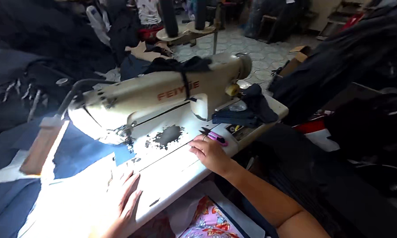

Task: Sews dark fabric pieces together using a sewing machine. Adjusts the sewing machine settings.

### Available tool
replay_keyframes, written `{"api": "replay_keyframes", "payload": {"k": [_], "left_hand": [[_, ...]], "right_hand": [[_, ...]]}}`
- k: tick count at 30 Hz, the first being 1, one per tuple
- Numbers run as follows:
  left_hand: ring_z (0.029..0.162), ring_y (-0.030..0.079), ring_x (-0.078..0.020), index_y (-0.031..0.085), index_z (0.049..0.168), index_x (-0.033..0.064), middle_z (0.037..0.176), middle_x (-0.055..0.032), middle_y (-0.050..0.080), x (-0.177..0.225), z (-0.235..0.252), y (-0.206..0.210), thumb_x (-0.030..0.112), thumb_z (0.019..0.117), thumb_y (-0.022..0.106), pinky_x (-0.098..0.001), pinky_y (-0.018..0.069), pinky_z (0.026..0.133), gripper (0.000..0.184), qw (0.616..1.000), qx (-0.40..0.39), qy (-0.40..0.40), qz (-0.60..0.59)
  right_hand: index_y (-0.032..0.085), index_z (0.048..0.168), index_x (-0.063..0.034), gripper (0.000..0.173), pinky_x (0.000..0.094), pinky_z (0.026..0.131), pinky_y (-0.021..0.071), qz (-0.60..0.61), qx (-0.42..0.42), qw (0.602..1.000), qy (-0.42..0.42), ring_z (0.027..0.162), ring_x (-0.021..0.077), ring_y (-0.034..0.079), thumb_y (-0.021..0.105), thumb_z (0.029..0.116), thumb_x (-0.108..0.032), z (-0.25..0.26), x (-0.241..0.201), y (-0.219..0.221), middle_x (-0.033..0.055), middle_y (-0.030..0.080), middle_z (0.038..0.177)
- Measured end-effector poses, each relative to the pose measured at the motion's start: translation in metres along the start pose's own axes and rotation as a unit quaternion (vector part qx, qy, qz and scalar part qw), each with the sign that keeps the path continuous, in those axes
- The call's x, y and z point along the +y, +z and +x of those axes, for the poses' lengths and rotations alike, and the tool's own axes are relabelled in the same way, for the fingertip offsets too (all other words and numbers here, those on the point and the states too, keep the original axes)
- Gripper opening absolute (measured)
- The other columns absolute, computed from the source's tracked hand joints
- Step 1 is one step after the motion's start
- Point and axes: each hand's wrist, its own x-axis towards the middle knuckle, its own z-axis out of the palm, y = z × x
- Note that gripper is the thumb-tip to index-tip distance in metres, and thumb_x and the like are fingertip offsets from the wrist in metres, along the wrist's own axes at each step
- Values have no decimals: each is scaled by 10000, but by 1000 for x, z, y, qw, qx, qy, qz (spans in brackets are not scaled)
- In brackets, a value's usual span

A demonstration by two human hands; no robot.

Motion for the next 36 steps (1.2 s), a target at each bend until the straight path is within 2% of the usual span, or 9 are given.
{"api": "replay_keyframes", "payload": {"k": [3,6,10,13,17,20,28,33,36], "left_hand": [[1444,438,-411,619,1391,14,1494,-225,538,-6,-1,-5,388,1043,479,-596,272,1198,530,999,-32,1,-17],[1454,415,-435,596,1391,-40,1508,-283,495,-4,-1,-9,313,1044,512,-559,277,1211,502,998,-57,-15,-34],[1465,411,-404,577,1424,-4,1503,-297,490,4,-2,-12,359,1064,503,-495,275,1224,516,996,-55,-63,-40],[1429,476,-321,614,1376,-27,1460,-300,531,-8,-4,-6,347,1040,556,-395,343,1198,506,997,-17,-32,-62],[1437,446,-395,616,1369,-29,1461,-320,518,-3,-4,-9,364,1052,541,-449,306,1212,510,997,-28,-47,-49],[1404,486,-400,621,1328,-90,1423,-361,528,10,2,-13,291,1035,545,-417,337,1197,487,998,-27,-41,-44],[1413,472,-393,622,1346,-41,1419,-342,539,4,-1,-9,343,1043,534,-434,330,1196,497,999,-17,-36,-27],[1427,447,-400,586,1380,-23,1447,-329,516,2,2,-10,374,1034,486,-455,299,1205,536,998,-42,-48,-6],[1428,446,-409,588,1380,-18,1449,-317,524,1,1,-10,386,1045,468,-472,291,1209,538,998,-43,-41,11]], "right_hand": [[759,1097,26,189,390,818,617,-24,148,988,25,920,274,729,687,936,-41,15,24,-53,213,715,1095],[686,1183,75,258,429,917,587,-49,224,961,151,1041,306,705,662,962,-56,38,75,-120,235,691,1178],[656,1167,99,271,439,912,581,54,251,934,249,990,286,712,686,933,-34,76,170,-161,237,705,1109],[691,1145,86,262,454,930,577,79,216,930,285,999,297,715,715,916,-38,100,209,-160,234,715,1111],[750,1101,31,218,508,978,522,29,159,932,324,1047,317,703,738,918,-87,119,217,-148,207,741,1088],[759,1053,39,183,497,937,533,36,159,935,316,962,301,712,712,943,-100,124,221,-137,201,748,1010],[767,1008,23,194,497,889,531,25,165,940,297,912,284,709,669,986,-143,119,222,-128,184,748,952],[760,1071,18,228,530,949,514,-6,102,949,297,1015,321,701,600,1021,-137,118,217,-134,201,743,1030],[719,1223,-1,285,556,1071,455,-70,2,959,273,1222,366,635,533,1055,-137,118,207,-151,222,696,1237]]}}
